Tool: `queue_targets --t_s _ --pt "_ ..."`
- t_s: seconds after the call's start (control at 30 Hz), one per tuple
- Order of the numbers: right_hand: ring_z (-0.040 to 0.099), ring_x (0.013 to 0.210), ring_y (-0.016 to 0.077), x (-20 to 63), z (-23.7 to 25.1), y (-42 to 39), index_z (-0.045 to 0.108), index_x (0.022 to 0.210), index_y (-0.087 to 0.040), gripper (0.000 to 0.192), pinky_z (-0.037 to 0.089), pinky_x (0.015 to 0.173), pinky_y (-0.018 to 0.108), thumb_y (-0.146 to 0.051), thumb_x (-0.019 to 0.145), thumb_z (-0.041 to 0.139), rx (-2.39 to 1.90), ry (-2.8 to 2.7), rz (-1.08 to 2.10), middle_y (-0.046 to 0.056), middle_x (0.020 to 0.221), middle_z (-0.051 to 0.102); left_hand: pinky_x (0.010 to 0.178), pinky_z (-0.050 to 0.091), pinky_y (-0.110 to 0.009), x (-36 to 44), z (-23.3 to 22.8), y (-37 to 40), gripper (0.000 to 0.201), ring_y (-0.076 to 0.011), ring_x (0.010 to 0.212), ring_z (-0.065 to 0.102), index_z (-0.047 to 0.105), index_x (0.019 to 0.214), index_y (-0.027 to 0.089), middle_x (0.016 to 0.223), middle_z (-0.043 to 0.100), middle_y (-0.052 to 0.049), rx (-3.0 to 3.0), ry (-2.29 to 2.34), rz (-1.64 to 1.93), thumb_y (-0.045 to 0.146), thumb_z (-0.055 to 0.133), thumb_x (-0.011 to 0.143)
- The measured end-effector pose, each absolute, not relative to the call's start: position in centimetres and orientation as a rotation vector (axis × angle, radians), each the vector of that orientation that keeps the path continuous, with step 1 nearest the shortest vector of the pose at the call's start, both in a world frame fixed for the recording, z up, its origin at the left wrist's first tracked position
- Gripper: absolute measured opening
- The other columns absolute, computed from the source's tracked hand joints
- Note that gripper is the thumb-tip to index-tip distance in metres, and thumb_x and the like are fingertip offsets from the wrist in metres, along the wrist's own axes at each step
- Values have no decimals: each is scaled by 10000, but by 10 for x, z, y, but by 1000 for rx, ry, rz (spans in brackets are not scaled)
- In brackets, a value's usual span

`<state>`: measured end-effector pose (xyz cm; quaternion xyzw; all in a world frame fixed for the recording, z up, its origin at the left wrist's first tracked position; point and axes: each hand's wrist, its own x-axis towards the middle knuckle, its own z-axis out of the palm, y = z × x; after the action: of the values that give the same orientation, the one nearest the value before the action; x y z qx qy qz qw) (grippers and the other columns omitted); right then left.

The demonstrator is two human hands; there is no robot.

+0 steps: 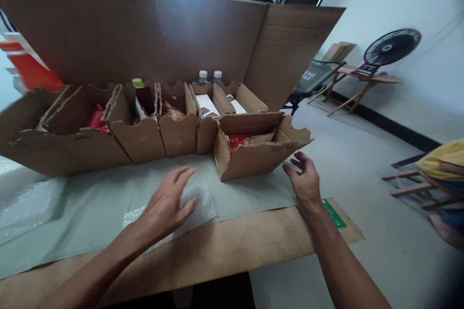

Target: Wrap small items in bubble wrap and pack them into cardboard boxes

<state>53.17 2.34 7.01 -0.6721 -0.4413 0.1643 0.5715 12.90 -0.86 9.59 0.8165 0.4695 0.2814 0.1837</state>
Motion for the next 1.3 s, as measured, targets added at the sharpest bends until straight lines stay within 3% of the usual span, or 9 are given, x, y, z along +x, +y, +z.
queue_targets --t_s 0.2,0.33,0.57,0.7,0.83,1.0,1.17,1.3 --pt "674 932 266 548 62 55 717 1002 -185 423 554 829 435 -385 629 710 -1441 -1120 722 83 1005 762 1236 346 -588 229 79 42 974 -402 1530 354 144 1632 89 1662 305 -274 2068 1041 827 308 660 837" --pt "664 1098 272 551 55 49 717 1136 -213 514 512 968 433 -328 635 737 -1362 -1140 793 63 1168 767 1257 296 -635 250 53 30 1022 -411 1573 262 14 1649 140 1696 232 -262 2066 1069 951 296 645 860" --pt "637 1209 301 549 49 53 718 1175 -215 531 501 1005 452 -319 654 709 -1326 -1166 826 71 1238 757 1242 291 -695 251 38 3 1066 -432 1584 209 -156 1635 205 1721 143 -245 2187 1093 1008 230 594 877" --pt "645 1198 291 542 49 57 715 1170 -223 537 513 994 438 -373 654 727 -1351 -1153 774 67 1252 753 1250 290 -671 243 45 14 1038 -425 1579 229 -78 1648 170 1708 197 -246 2163 1076 966 227 600 864" --pt "686 1070 288 536 43 41 725 1118 -194 493 546 913 454 -463 705 740 -1465 -1080 666 108 1176 764 1223 365 -618 213 51 8 942 -387 1521 369 88 1654 163 1652 346 -232 2159 1069 884 241 603 869" --pt "672 1139 289 510 33 -14 728 1133 -203 360 476 1052 518 -408 847 654 -1610 -1034 359 120 1226 737 1182 390 -640 130 52 -34 678 -381 1471 418 428 1540 205 1559 490 -197 2255 1258 702 266 608 889" --pt "673 1170 261 419 47 -51 740 1058 -247 187 491 1066 495 -322 968 594 -1397 -1686 344 84 1219 747 1140 448 -616 67 64 -71 420 -362 1461 425 619 1357 199 1496 566 -168 2225 1542 666 262 570 944" --pt "631 1257 263 316 60 -48 722 1145 -214 250 497 1064 476 -186 982 535 -1041 -2267 414 104 1329 710 1141 461 -587 66 64 -76 399 -343 1404 494 651 1324 189 1447 615 -153 2305 1438 626 187 557 936"
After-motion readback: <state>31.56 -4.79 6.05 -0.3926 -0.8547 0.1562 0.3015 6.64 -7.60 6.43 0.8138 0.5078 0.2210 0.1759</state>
